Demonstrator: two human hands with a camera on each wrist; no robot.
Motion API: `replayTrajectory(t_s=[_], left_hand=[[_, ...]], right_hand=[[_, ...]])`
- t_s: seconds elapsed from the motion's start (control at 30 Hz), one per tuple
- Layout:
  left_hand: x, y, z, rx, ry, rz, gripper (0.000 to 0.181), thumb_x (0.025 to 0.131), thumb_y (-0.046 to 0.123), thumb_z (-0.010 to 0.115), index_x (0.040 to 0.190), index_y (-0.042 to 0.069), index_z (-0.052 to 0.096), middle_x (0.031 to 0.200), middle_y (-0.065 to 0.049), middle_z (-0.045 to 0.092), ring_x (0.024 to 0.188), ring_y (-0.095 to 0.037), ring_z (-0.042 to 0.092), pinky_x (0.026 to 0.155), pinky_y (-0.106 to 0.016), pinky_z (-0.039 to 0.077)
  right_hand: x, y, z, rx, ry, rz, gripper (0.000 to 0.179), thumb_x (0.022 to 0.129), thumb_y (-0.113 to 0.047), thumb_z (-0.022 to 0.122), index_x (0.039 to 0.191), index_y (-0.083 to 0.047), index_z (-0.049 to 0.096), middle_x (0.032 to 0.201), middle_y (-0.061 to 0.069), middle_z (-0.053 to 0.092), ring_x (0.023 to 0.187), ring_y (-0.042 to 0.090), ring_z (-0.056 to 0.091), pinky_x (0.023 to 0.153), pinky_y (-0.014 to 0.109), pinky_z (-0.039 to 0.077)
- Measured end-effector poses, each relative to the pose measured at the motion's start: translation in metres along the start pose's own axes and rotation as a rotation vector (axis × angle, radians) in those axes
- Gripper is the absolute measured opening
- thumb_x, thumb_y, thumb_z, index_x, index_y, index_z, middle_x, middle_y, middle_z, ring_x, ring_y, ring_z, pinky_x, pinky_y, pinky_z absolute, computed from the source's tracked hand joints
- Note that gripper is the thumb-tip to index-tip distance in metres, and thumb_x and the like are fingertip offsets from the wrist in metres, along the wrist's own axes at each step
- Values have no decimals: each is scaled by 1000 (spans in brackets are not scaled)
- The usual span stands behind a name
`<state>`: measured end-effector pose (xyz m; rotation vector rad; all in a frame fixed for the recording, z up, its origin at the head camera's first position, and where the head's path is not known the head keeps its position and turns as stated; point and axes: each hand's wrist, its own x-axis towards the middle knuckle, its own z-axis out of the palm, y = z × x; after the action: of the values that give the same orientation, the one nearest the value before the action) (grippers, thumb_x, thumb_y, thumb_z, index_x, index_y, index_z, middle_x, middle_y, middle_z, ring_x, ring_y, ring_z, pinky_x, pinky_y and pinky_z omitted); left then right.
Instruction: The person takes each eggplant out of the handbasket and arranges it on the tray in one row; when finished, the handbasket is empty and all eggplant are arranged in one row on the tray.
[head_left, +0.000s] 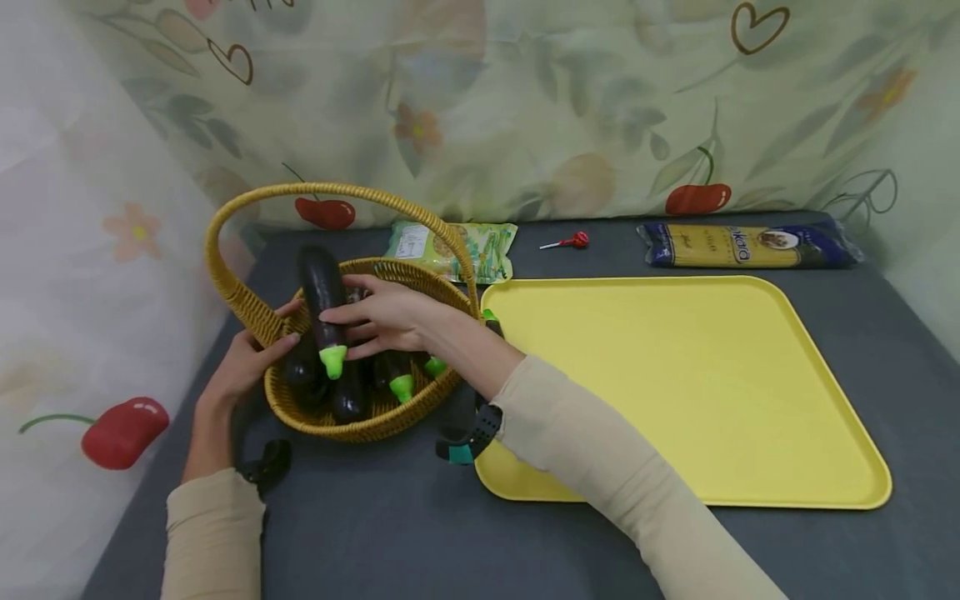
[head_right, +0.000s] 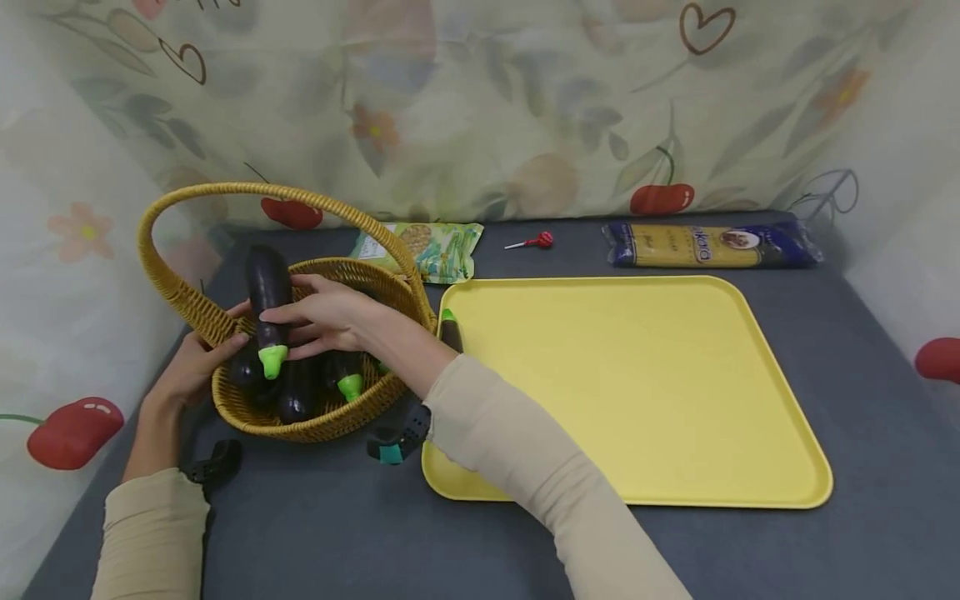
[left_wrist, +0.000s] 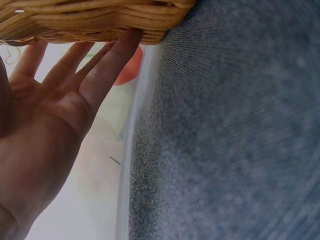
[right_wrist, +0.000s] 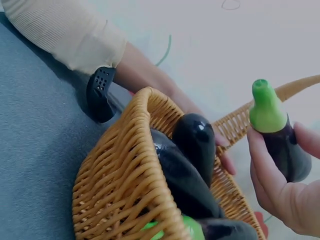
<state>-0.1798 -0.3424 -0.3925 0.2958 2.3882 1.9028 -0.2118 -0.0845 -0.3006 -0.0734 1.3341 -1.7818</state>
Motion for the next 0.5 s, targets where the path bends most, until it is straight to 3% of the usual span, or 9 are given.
replayTrajectory(t_s=[0.3, 0.5], left_hand=[[0, 1, -3, -12, -5, 11, 51, 97, 10, 56, 146, 10, 41, 131, 8, 52, 116, 0, 46, 90, -14, 36], [0, -1, -3, -35, -10, 29, 51, 97, 8, 55, 146, 8, 40, 132, 8, 52, 115, -1, 47, 90, -14, 37]], right_hand=[[-41, 17, -21, -63, -110, -102, 75, 95, -4, 58, 152, -29, 17, 126, 16, 50, 113, 32, 55, 83, 49, 49], [-62, 29, -34, -103, -130, -168, 74, 95, 0, 55, 153, -26, 16, 127, 20, 51, 110, 31, 57, 82, 48, 50]])
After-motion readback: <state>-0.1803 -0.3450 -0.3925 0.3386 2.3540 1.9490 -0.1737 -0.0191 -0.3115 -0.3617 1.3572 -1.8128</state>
